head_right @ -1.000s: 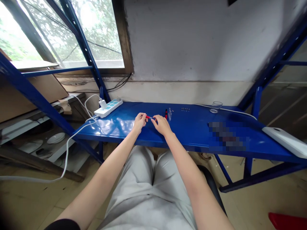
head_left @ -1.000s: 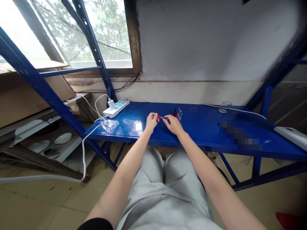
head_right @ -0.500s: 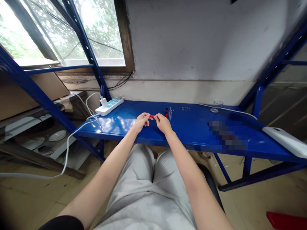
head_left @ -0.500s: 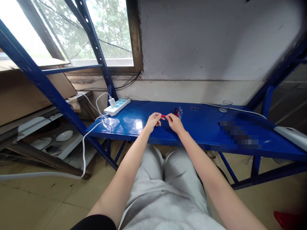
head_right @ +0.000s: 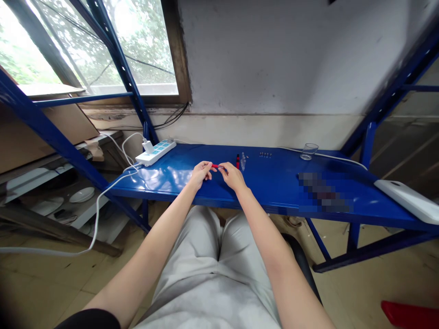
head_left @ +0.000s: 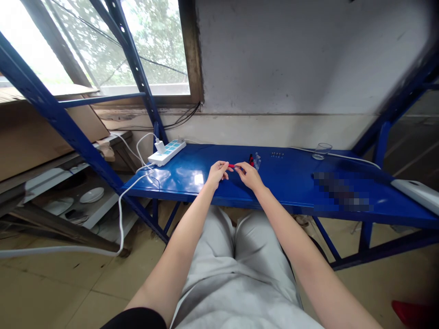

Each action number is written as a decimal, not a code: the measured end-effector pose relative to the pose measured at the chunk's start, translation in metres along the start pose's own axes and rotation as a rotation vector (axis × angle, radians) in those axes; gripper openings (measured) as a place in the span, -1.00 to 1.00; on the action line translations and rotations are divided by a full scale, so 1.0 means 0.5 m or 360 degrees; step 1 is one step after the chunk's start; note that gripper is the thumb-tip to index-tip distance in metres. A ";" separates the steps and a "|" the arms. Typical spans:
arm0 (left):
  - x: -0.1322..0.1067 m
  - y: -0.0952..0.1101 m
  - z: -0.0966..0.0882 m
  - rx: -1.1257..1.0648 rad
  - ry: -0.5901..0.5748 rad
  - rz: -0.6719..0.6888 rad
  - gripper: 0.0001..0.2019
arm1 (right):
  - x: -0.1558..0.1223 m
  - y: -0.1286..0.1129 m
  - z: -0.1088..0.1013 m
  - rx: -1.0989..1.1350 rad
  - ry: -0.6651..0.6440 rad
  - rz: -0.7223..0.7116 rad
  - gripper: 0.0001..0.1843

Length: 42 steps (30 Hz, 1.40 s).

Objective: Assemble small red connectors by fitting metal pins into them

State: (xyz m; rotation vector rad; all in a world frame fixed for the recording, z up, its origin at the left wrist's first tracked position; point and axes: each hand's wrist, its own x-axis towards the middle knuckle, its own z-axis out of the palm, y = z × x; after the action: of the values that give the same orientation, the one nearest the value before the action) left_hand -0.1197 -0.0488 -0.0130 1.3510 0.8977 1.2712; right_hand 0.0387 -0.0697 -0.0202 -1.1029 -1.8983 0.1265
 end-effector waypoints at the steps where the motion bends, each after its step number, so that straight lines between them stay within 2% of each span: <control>1: 0.000 0.001 0.000 0.0004 0.0060 0.0006 -0.70 | 0.000 0.000 0.000 -0.0017 0.0003 0.0001 -0.71; 4: 0.000 0.002 -0.001 -0.0016 0.0216 0.0047 -0.70 | -0.001 0.000 0.000 -0.0033 0.0023 0.0017 -0.72; 11: 0.003 -0.001 -0.010 -0.0078 0.0369 0.0077 -0.68 | 0.000 0.003 -0.001 -0.0005 0.0134 0.0093 -0.75; 13: 0.002 -0.002 -0.009 -0.0094 0.0331 0.0063 -0.68 | 0.001 0.002 -0.004 0.0026 0.0198 0.0098 -0.74; 15: 0.001 -0.002 -0.006 -0.0081 0.0185 0.0037 -0.67 | 0.001 -0.002 -0.007 0.0067 0.0223 0.0084 -0.73; 18: -0.002 -0.004 -0.001 -0.0050 -0.0089 -0.0011 -0.67 | 0.000 -0.008 -0.006 0.0117 0.0137 0.0052 -0.75; 20: -0.003 -0.005 0.001 -0.0060 -0.0180 -0.0032 -0.66 | -0.001 -0.012 -0.004 0.0126 0.0037 0.0041 -0.77; 24: -0.001 -0.009 0.000 -0.0081 -0.0175 -0.0026 -0.66 | -0.003 -0.014 -0.002 0.0103 -0.0092 0.0022 -0.79; 38: -0.003 -0.007 0.002 -0.0046 -0.0264 -0.0059 -0.66 | 0.001 0.005 0.008 0.0027 -0.0231 0.0036 -0.77; 42: -0.003 -0.003 0.003 -0.0058 -0.0160 -0.0049 -0.68 | 0.001 -0.004 0.002 -0.0106 -0.0251 0.0094 -0.77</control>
State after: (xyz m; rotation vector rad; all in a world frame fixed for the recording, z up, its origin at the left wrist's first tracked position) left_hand -0.1184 -0.0502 -0.0148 1.3552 0.8187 1.1800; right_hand 0.0365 -0.0699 -0.0195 -1.2255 -2.0223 0.1893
